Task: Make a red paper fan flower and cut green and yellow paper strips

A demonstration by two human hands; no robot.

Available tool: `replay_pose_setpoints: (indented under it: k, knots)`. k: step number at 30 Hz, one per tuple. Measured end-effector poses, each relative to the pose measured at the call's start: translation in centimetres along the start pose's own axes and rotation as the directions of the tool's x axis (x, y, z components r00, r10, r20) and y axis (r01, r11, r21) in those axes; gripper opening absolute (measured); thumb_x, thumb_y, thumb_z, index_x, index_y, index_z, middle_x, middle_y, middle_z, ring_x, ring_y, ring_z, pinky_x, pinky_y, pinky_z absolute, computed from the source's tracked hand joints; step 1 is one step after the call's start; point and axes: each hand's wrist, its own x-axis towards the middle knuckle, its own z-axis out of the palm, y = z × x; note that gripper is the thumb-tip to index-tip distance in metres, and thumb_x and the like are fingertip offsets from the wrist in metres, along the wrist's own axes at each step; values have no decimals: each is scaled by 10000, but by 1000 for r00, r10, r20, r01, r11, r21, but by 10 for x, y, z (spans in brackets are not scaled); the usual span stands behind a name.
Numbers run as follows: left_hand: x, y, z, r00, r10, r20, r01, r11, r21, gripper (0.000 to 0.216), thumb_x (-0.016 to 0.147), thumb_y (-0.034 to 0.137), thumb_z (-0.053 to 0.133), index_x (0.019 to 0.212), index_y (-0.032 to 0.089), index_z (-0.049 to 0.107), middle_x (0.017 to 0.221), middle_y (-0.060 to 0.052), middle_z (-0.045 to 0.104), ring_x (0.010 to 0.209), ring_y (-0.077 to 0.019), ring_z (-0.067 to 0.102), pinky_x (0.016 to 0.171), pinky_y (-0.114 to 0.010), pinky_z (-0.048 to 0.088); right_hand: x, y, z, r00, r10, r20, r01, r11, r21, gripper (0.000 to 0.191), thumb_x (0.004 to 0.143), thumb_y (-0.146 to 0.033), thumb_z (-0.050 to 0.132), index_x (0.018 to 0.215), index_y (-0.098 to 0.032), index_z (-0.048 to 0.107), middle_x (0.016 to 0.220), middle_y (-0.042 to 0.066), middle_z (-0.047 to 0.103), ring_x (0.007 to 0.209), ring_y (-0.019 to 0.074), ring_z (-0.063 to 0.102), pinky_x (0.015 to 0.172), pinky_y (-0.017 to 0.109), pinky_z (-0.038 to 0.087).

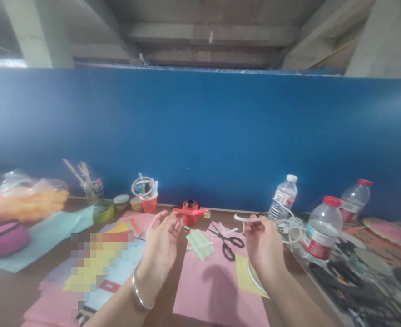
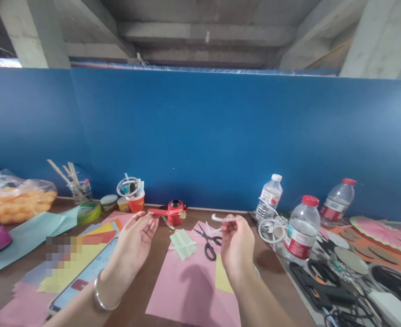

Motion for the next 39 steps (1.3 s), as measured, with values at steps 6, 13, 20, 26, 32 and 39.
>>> replay_pose_setpoints:
  k: [6, 13, 20, 26, 32, 39]
  knots:
    - [-2, 0, 2, 1000, -11, 1, 11, 998, -56, 173, 690, 11, 595, 746, 163, 536, 659, 18, 604, 632, -96, 625, 670, -221, 525, 24, 24, -21, 982, -15, 186, 68, 957, -282, 120, 562, -127, 579, 661, -189, 603, 511, -41, 535, 451, 119, 455, 442, 234, 363]
    - [-16, -6, 6, 996, -76, 53, 79, 995, -62, 151, 686, 45, 625, 731, 169, 549, 672, 27, 601, 636, -88, 617, 687, -210, 526, -21, 37, 6, 854, 123, 506, 125, 895, -429, 145, 650, -214, 607, 789, -190, 637, 641, 5, 612, 594, 168, 558, 567, 291, 451]
    - [-31, -25, 5, 975, -210, 72, 214, 976, -46, 151, 710, 41, 613, 743, 167, 537, 733, 2, 616, 712, -108, 625, 776, -252, 510, -59, 24, 23, 914, 103, 393, -55, 990, -132, 228, 717, -257, 625, 927, -181, 576, 818, 34, 632, 714, 165, 578, 631, 283, 470]
    - [-37, -28, 6, 970, -223, 96, 226, 974, -13, 134, 714, 74, 628, 758, 165, 539, 734, -2, 618, 707, -111, 624, 744, -238, 516, -62, 27, 21, 951, 91, 294, -68, 994, -85, 141, 715, -287, 633, 773, -164, 596, 672, 9, 589, 614, 145, 538, 591, 277, 457]
    - [-46, -30, 14, 952, -168, 258, 170, 985, 15, 164, 724, 107, 632, 848, 193, 568, 799, 11, 619, 760, -108, 606, 755, -226, 479, -64, 23, 24, 937, 140, 320, -176, 980, 87, 142, 714, -267, 636, 806, -164, 606, 722, 28, 608, 630, 147, 545, 604, 288, 454]
    - [-44, -30, 15, 910, -130, 394, 54, 979, 197, 50, 735, 151, 609, 783, 153, 623, 776, -29, 628, 695, -139, 579, 644, -244, 464, -65, 18, 23, 911, 137, 389, -195, 974, 113, 62, 704, -205, 649, 757, -175, 633, 664, -7, 601, 597, 121, 531, 563, 244, 438]
